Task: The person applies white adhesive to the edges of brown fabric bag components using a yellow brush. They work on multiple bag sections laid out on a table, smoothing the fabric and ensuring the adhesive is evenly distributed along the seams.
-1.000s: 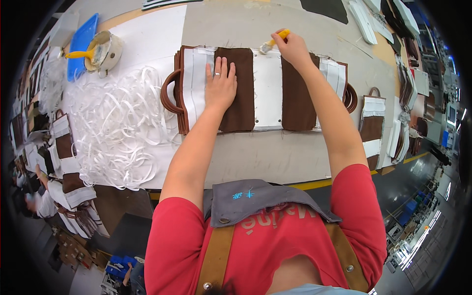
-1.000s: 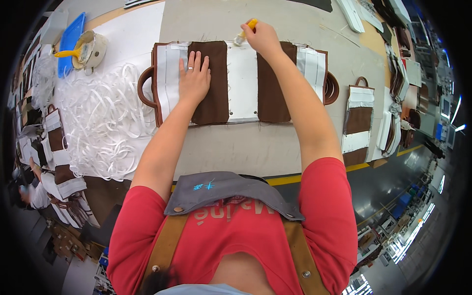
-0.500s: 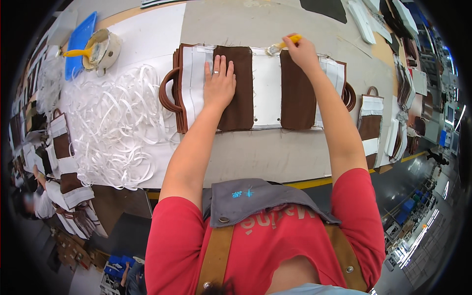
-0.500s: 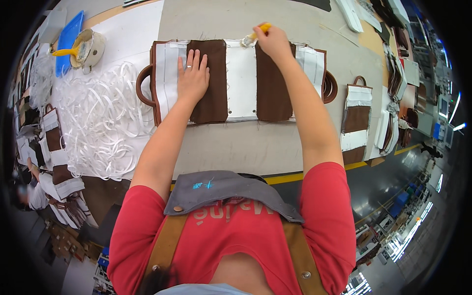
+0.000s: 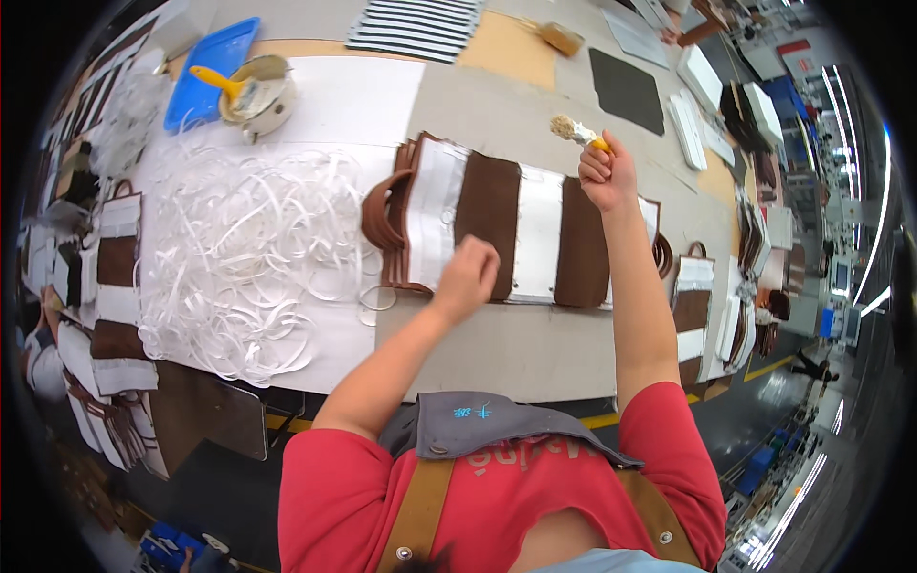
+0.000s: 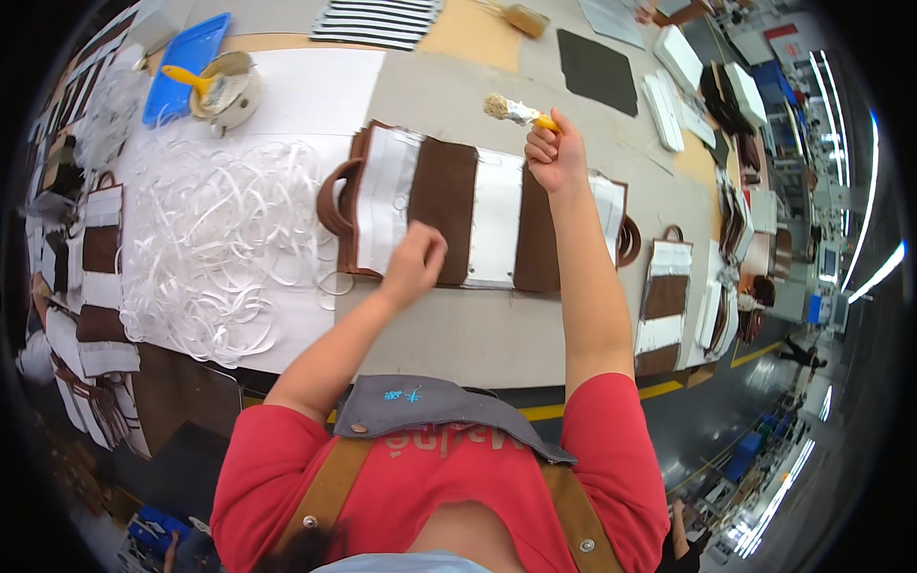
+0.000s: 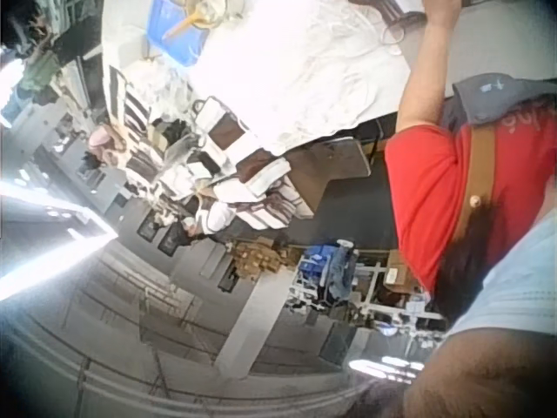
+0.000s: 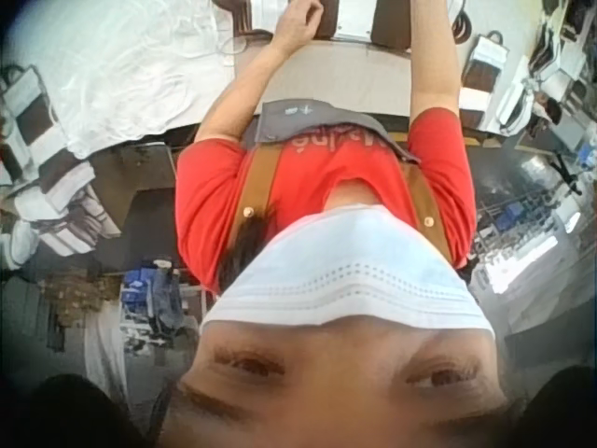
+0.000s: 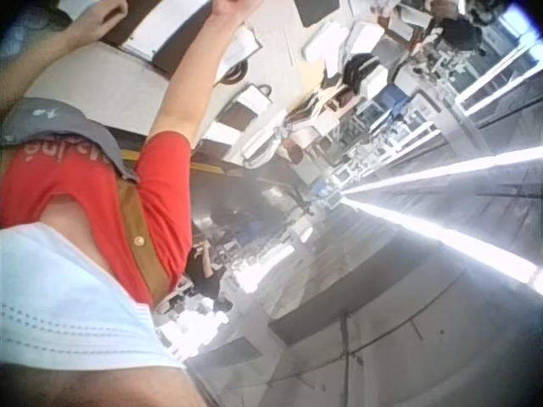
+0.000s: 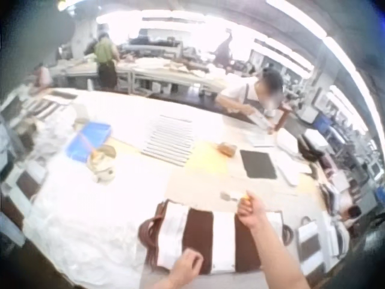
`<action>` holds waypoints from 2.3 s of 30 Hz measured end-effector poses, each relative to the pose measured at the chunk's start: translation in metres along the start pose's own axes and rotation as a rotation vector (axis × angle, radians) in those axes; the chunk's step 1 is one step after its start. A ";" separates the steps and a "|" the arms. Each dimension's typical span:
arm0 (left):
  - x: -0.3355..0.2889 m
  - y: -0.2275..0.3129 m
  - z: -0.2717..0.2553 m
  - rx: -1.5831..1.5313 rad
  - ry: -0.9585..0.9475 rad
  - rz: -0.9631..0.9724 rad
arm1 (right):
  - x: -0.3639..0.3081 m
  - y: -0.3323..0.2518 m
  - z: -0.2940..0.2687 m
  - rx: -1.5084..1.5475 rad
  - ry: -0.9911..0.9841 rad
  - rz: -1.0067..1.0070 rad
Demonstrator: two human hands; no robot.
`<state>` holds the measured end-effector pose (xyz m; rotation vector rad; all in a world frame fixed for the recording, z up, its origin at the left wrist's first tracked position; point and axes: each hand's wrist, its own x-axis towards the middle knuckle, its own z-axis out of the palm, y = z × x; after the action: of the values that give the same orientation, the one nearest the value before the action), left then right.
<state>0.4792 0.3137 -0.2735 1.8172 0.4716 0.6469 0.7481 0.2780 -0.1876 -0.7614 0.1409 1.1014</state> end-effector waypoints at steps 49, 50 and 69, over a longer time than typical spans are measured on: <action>-0.181 -0.045 -0.066 -0.065 -0.201 -0.187 | 0.185 0.274 0.212 -0.645 -0.087 -0.113; -0.180 -0.044 -0.069 -0.101 -0.220 -0.199 | 0.182 0.275 0.207 -0.635 -0.096 -0.138; -0.181 -0.040 -0.065 -0.051 -0.152 -0.153 | 0.151 0.297 0.181 -1.184 -0.220 -0.612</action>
<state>0.2977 0.2651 -0.3309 1.7474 0.4826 0.4091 0.5222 0.5719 -0.2665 -1.5744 -0.9592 0.5829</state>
